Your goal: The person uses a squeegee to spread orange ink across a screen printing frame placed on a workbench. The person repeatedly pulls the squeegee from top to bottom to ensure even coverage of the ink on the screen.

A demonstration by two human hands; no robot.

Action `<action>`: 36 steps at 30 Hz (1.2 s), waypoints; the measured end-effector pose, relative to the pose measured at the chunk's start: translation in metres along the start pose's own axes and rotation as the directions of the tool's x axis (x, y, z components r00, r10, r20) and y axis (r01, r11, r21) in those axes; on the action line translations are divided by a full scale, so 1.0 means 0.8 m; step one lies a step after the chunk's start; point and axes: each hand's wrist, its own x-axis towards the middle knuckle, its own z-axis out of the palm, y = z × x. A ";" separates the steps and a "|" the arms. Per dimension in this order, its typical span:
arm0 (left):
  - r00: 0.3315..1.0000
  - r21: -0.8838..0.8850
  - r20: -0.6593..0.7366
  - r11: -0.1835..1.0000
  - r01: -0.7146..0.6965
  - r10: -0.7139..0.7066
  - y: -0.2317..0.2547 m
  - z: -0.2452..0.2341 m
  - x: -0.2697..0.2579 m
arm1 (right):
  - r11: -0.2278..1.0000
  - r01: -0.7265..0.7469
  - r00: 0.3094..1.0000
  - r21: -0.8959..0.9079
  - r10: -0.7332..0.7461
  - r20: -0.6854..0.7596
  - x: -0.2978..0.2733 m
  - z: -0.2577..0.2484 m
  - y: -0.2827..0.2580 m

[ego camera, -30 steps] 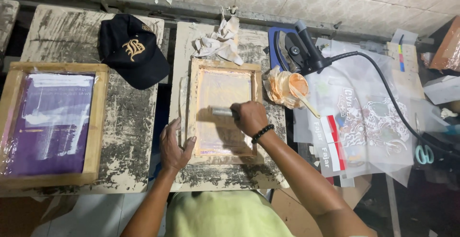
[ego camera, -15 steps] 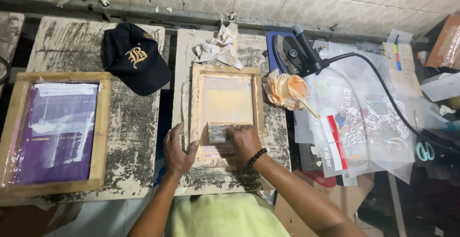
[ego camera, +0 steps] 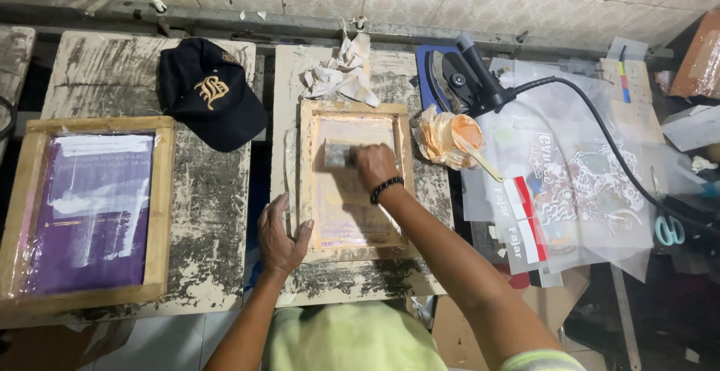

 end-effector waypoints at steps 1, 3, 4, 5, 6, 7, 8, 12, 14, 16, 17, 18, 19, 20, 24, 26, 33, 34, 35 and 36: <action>1.000 -0.001 -0.006 1.000 -0.003 0.003 -0.003 0.001 -0.001 | 0.999 0.012 0.999 0.038 -0.013 0.038 -0.026 -0.032 -0.020; 1.000 -0.005 -0.007 1.000 -0.016 0.015 -0.007 0.003 0.003 | 0.997 0.012 0.997 0.073 -0.018 0.072 -0.069 -0.070 -0.044; 1.000 0.009 -0.006 1.000 -0.017 0.017 -0.008 0.003 0.002 | 0.997 0.053 0.993 0.057 -0.059 0.107 -0.088 -0.076 -0.051; 1.000 0.023 -0.005 1.000 -0.019 0.019 -0.009 0.003 0.000 | 0.995 0.093 0.985 0.043 -0.099 0.142 -0.108 -0.082 -0.059; 1.000 0.027 -0.004 1.000 -0.014 0.015 -0.010 0.003 -0.002 | 0.994 0.095 0.984 0.048 -0.101 0.145 -0.110 -0.078 -0.051; 1.000 0.028 -0.011 0.999 -0.025 0.025 -0.011 0.003 -0.003 | 0.994 0.084 0.977 0.064 -0.095 0.190 -0.112 -0.075 -0.044; 0.999 0.025 -0.018 0.999 -0.043 0.044 -0.011 0.006 0.003 | 0.995 0.069 0.970 0.075 -0.084 0.230 -0.109 -0.072 -0.032; 0.999 0.042 -0.020 0.999 -0.031 0.031 -0.015 0.007 0.002 | 0.994 0.009 0.997 0.105 -0.016 0.069 -0.070 -0.098 -0.021; 0.998 0.038 -0.028 0.998 -0.054 0.055 -0.019 0.010 0.001 | 0.999 -0.010 0.985 0.049 0.018 -0.172 -0.043 -0.100 -0.016; 0.999 0.021 -0.025 0.999 -0.043 0.043 -0.005 0.004 -0.001 | 0.999 0.024 0.971 0.026 -0.017 -0.238 -0.033 -0.069 -0.012; 0.999 0.004 -0.021 0.999 -0.038 0.038 0.001 0.001 0.002 | 0.999 0.052 0.950 0.000 -0.050 -0.308 -0.026 -0.054 -0.009; 0.999 0.003 -0.021 0.999 -0.036 0.036 0.001 0.003 0.003 | 0.999 0.052 0.951 -0.001 -0.050 -0.306 -0.043 -0.068 -0.019; 0.999 -0.007 -0.023 0.999 -0.037 0.037 0.001 0.004 0.003 | 0.992 0.106 0.942 -0.064 -0.121 -0.313 -0.061 -0.081 -0.030; 0.999 -0.014 -0.024 0.999 -0.035 0.035 -0.001 0.002 0.002 | 0.980 0.159 0.930 -0.123 -0.190 -0.315 -0.079 -0.094 -0.043; 1.000 0.012 -0.020 1.000 -0.011 0.011 -0.009 0.006 -0.003 | 0.987 0.162 0.973 0.012 -0.158 -0.167 -0.127 -0.087 -0.054; 0.999 -0.016 -0.029 1.000 -0.026 0.025 -0.008 0.005 0.003 | 0.992 0.092 0.994 0.087 -0.086 -0.068 -0.116 -0.081 -0.033; 0.999 -0.017 -0.022 0.999 -0.036 0.035 0.001 0.003 -0.003 | 0.997 0.006 0.960 0.079 0.017 -0.281 0.032 -0.021 0.042; 0.999 -0.012 -0.024 1.000 -0.027 0.026 -0.003 0.006 -0.002 | 0.998 -0.035 0.984 0.057 0.044 -0.173 0.048 -0.006 0.048; 0.999 -0.008 -0.026 1.000 -0.018 0.018 -0.006 0.008 -0.001 | 0.997 -0.073 0.995 0.031 0.075 -0.064 0.064 0.008 0.054; 1.000 -0.009 -0.024 1.000 -0.019 0.019 -0.002 0.006 0.002 | 0.997 -0.075 0.995 0.031 0.077 -0.064 0.056 -0.003 0.043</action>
